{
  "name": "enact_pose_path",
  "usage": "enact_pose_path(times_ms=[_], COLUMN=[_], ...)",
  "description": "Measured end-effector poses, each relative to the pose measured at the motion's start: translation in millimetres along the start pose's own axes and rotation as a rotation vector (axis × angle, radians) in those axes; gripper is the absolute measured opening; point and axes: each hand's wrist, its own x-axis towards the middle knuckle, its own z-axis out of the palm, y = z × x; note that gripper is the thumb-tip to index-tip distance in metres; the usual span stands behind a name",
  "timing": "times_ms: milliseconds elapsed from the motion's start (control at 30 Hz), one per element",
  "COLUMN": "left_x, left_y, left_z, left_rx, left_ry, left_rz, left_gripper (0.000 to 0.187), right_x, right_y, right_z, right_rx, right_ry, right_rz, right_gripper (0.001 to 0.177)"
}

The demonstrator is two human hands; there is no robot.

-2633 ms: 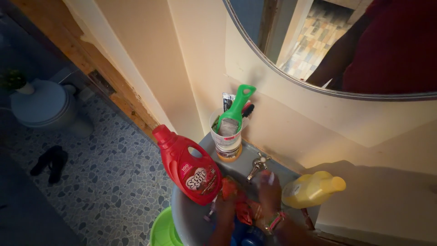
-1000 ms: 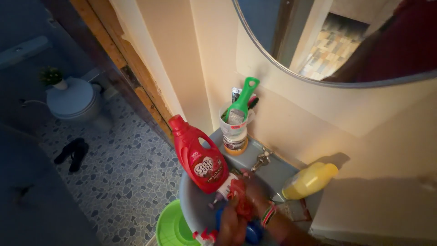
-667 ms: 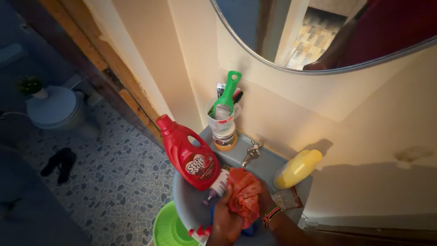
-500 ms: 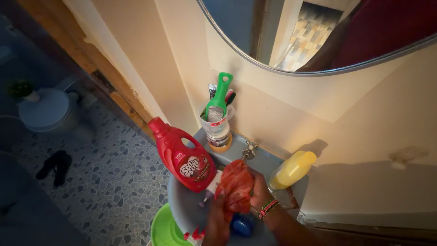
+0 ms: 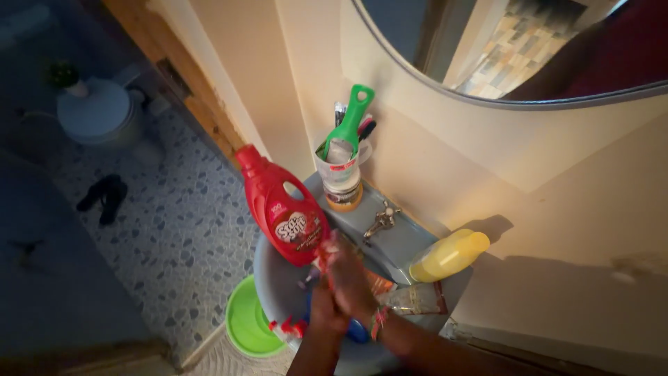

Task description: The person washes a red cloth in a sink, then moves to a window to wipe the glass and frame with the cloth. After cleaning the window, the person returns to the sink to wash the cloth again and wring it out.

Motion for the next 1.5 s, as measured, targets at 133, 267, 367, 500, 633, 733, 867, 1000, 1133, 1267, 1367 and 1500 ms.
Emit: enact_pose_path(times_ms=[133, 267, 367, 500, 633, 733, 867, 1000, 1133, 1267, 1367, 1500], left_x=[-17.5, -27.5, -30.0, -41.7, -40.7, -41.1, -43.0, -57.4, -60.2, -34.1, -23.3, -12.0], left_y=[-6.3, -8.2, -15.3, -13.6, -2.9, -9.2, -2.5, 10.0, 13.5, 11.5, 13.2, 17.6], left_z=[21.0, 39.1, 42.4, 55.8, 53.5, 43.8, 34.8, 60.3, 72.7, 54.2, 45.6, 37.9], left_rx=[0.016, -0.118, -0.117, -0.006, -0.092, 0.01, 0.067, 0.029, 0.001, 0.203, 0.37, 0.17], left_ry=[0.061, -0.276, -0.351, 0.043, -0.145, 0.098, -0.08, -0.084, -0.038, 0.233, 0.434, 0.228], left_rz=[0.093, 0.212, 0.155, 0.129, 0.156, 0.135, 0.073, -0.06, -0.105, -0.098, -0.142, -0.085], left_gripper=[0.041, 0.046, 0.032, 0.043, 0.046, 0.052, 0.052, 0.059, 0.059, 0.05, 0.052, 0.058], right_x=[17.2, -32.2, 2.5, 13.6, -29.6, -5.2, 33.1, 43.7, 29.5, 37.0, 45.2, 24.0], right_y=[-19.2, -32.8, -20.8, -25.6, -27.9, -13.1, -5.5, -1.3, -5.1, -27.9, -43.2, -57.9], right_z=[-14.2, -5.0, -21.8, -36.2, -22.6, -30.3, -40.9, -70.5, -79.6, -75.0, -70.3, -33.2], right_rx=[0.079, -0.16, -0.54, -0.062, -0.303, -0.29, 0.543, 0.846, 1.279, 1.275, 1.219, 0.854], right_ry=[0.105, 0.024, 0.015, 0.041, 0.028, -0.003, -0.064, -0.151, -0.246, 0.091, -0.071, -0.24], right_rz=[0.187, -0.215, -0.382, 0.118, -0.374, -0.201, 0.731, 0.887, 0.819, 0.76, 0.597, 0.269], right_gripper=[0.039, 0.043, 0.029, 0.038, 0.048, 0.042, 0.044, 0.038, 0.046, 0.045, 0.055, 0.057])
